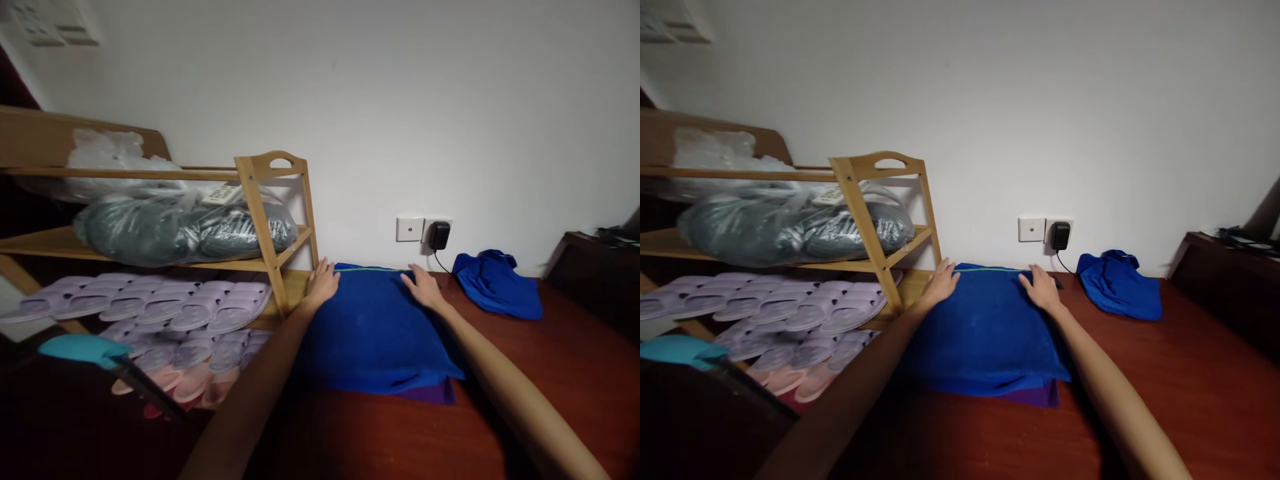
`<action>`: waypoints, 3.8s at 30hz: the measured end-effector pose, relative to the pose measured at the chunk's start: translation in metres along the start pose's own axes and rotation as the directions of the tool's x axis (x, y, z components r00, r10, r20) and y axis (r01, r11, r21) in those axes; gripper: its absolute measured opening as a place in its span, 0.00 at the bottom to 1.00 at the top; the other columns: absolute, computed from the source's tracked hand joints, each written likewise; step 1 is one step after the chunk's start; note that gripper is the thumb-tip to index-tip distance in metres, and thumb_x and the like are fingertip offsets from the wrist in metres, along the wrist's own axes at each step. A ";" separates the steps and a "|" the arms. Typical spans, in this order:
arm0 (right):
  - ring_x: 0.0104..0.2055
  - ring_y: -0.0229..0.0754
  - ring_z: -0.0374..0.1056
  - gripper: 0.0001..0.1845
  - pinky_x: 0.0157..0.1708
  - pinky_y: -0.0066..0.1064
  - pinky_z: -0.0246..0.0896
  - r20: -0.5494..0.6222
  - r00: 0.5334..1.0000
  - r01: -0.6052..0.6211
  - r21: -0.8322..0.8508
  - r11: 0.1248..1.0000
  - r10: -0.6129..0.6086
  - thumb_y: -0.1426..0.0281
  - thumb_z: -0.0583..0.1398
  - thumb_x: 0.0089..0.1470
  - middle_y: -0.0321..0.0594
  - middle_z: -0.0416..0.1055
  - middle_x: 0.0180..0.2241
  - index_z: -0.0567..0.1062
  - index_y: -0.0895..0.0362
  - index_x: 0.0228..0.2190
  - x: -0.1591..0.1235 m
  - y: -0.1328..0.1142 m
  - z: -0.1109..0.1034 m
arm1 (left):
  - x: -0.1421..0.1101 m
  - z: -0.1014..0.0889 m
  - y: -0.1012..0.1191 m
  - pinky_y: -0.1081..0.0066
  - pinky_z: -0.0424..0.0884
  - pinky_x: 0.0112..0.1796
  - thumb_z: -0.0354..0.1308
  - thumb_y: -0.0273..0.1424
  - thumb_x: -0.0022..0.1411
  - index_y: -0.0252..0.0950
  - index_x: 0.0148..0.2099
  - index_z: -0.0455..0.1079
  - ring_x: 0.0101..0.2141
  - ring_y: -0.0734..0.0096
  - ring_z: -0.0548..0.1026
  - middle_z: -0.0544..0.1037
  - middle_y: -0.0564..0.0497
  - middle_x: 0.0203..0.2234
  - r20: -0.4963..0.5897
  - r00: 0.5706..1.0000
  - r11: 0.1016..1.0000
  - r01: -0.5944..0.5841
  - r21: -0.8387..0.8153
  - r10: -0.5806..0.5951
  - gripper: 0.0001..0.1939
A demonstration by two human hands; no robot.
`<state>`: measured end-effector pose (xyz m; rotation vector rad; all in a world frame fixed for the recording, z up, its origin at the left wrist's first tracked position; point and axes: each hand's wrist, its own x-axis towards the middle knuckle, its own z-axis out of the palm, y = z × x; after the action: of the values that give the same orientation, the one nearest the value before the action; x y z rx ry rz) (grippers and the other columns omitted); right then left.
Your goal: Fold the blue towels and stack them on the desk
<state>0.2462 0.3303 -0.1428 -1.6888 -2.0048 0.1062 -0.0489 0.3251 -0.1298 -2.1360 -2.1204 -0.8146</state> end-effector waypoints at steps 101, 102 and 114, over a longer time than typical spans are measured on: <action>0.58 0.49 0.56 0.34 0.57 0.43 0.46 0.038 0.999 0.008 0.072 0.997 -0.011 0.50 0.36 0.59 0.40 0.60 0.58 0.70 0.51 0.50 -0.212 0.073 -0.166 | -0.190 -0.054 0.006 0.48 0.47 0.57 0.36 0.37 0.67 0.32 0.63 0.56 0.62 0.55 0.53 0.57 0.39 0.62 0.141 0.941 0.870 -0.338 0.360 0.307 0.27; 0.58 0.49 0.57 0.35 0.57 0.41 0.48 0.046 0.998 0.028 0.112 0.993 -0.033 0.49 0.36 0.59 0.40 0.60 0.57 0.71 0.52 0.50 -0.221 0.066 -0.171 | -0.193 -0.055 0.013 0.47 0.46 0.57 0.36 0.34 0.67 0.31 0.63 0.56 0.62 0.54 0.52 0.56 0.38 0.62 0.133 0.938 0.863 -0.347 0.366 0.321 0.26; 0.58 0.47 0.56 0.28 0.60 0.43 0.44 0.276 0.920 0.140 0.431 0.891 -0.278 0.53 0.45 0.61 0.44 0.61 0.56 0.68 0.54 0.53 -0.335 -0.007 -0.174 | -0.266 -0.044 0.153 0.57 0.53 0.57 0.52 0.28 0.55 0.34 0.68 0.34 0.63 0.61 0.49 0.48 0.42 0.65 0.145 0.708 0.720 -0.658 -0.220 0.691 0.43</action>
<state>0.3461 -0.0314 -0.0999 -1.2387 -2.2019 0.7223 0.0962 0.0515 -0.1392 -2.8925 -1.1356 -0.6786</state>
